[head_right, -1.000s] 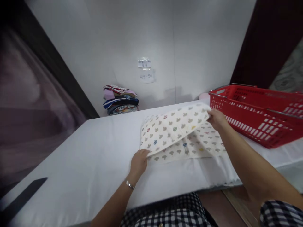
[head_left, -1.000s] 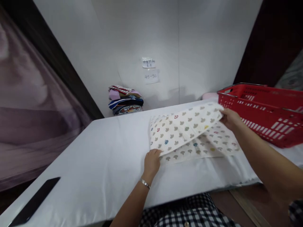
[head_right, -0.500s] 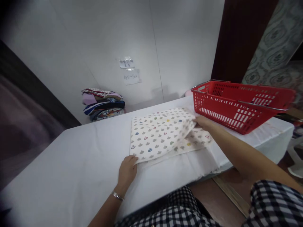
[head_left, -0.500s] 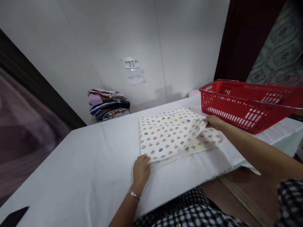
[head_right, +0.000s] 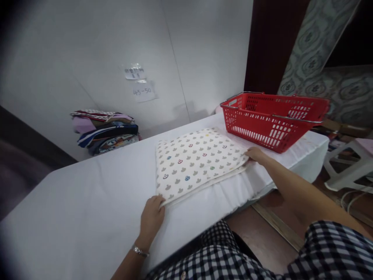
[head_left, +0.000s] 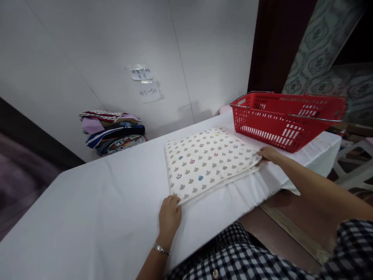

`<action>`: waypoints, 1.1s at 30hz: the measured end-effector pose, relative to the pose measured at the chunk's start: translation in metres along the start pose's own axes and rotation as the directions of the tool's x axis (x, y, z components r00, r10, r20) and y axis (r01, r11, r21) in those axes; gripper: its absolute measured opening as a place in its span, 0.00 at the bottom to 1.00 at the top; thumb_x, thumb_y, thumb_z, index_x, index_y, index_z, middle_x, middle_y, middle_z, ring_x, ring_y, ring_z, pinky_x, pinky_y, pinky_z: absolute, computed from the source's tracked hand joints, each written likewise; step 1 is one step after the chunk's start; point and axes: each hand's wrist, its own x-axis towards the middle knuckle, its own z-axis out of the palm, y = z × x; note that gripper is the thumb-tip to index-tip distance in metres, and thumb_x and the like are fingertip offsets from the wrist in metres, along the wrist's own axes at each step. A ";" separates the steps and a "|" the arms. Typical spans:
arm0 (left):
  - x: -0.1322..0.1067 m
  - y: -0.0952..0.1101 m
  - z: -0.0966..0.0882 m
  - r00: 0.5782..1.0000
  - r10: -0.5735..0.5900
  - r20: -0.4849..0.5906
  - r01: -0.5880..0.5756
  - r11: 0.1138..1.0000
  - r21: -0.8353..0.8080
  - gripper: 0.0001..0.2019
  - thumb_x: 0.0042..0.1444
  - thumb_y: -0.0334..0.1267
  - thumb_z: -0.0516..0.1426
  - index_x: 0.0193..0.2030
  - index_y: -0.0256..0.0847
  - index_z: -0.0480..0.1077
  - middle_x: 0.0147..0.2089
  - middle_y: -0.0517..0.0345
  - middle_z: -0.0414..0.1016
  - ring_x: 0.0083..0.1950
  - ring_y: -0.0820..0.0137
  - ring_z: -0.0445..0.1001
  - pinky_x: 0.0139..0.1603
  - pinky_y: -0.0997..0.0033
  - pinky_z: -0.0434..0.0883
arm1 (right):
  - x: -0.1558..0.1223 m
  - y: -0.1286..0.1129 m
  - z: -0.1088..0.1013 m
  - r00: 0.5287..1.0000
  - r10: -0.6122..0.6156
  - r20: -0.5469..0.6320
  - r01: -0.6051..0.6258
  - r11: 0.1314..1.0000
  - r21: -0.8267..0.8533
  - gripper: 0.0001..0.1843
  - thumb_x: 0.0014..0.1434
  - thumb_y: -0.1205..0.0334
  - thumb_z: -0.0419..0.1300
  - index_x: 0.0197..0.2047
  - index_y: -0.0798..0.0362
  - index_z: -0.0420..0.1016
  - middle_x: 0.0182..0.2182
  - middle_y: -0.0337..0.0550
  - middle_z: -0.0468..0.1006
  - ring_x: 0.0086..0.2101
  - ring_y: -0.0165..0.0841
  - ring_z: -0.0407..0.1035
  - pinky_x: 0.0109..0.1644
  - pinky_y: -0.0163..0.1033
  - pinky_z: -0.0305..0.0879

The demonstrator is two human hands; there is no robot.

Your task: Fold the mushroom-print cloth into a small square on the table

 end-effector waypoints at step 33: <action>-0.004 -0.006 -0.015 0.999 -0.025 -0.034 0.025 0.999 0.020 0.12 0.49 0.22 0.49 0.36 0.41 0.66 0.45 0.53 0.70 0.48 0.65 0.68 0.47 0.66 0.69 | -0.001 0.023 0.003 0.996 -0.067 0.050 0.084 0.760 -0.645 0.13 0.47 0.62 0.65 0.17 0.52 0.65 0.09 0.36 0.64 0.16 0.31 0.63 0.22 0.35 0.57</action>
